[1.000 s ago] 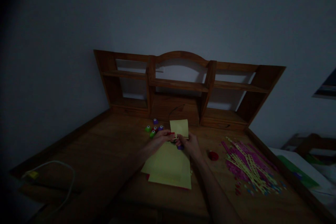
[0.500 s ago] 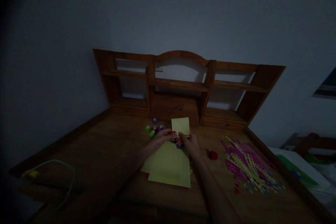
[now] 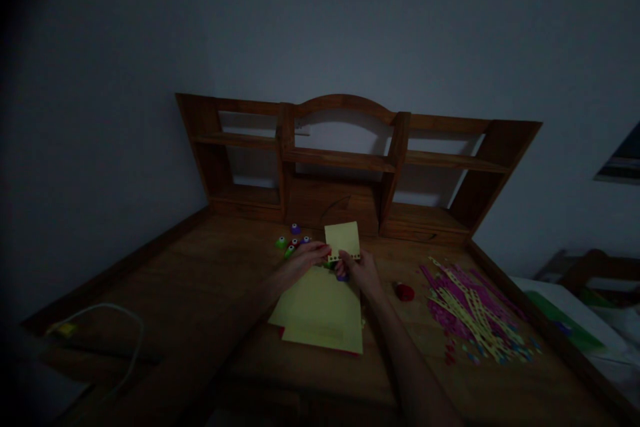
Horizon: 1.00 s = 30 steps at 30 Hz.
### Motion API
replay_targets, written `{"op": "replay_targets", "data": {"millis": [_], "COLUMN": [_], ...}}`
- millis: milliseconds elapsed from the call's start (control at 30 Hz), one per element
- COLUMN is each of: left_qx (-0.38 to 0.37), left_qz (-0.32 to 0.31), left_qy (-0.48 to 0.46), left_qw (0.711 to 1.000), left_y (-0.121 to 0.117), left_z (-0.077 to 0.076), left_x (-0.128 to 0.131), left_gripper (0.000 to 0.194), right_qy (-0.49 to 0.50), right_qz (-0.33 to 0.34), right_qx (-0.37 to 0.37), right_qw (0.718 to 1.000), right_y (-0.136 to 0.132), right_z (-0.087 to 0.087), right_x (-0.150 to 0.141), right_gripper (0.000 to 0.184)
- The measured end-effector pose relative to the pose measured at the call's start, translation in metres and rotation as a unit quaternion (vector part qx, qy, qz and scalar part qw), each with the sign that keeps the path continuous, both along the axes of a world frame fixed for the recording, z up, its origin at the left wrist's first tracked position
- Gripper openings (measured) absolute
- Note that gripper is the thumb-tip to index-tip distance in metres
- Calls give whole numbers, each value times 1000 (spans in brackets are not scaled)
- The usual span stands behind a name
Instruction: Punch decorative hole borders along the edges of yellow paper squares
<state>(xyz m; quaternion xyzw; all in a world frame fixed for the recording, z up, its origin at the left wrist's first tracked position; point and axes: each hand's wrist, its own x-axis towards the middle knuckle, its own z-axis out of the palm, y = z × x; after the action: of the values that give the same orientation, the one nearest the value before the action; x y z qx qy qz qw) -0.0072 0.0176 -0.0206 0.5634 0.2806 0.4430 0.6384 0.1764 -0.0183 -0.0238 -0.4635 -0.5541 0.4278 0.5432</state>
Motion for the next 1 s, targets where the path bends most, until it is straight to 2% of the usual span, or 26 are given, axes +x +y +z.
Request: {"op": "replay_targets", "data": {"millis": [133,300,500,833,1000], "left_qx": [-6,1,39,39,36], "left_qz": [-1,20,-8,-15,-25], "left_qy": [-13,25,35,32,32], "left_qw": [1000,999,999,999,999], "left_y": [-1,-1,-2,0,0], "left_z": [1,1,1,-3,0], "left_x": [0,-2,-2,1,2], "left_gripper": [35,38,38,37,38], "right_qy": [-8,-16,-18,-34,-27], "right_qz": [15,21,26,19,18], "right_qx": [-7,-2,2,-4,-12], "right_qw": [1000,1000,1000,999,999], "right_y": [-3,-5,-2,-3,-2], "right_z": [3,2,-1,1,0], "right_x": [-2,-2,-2,-2,-2], "right_gripper": [45,44,46,46,49]}}
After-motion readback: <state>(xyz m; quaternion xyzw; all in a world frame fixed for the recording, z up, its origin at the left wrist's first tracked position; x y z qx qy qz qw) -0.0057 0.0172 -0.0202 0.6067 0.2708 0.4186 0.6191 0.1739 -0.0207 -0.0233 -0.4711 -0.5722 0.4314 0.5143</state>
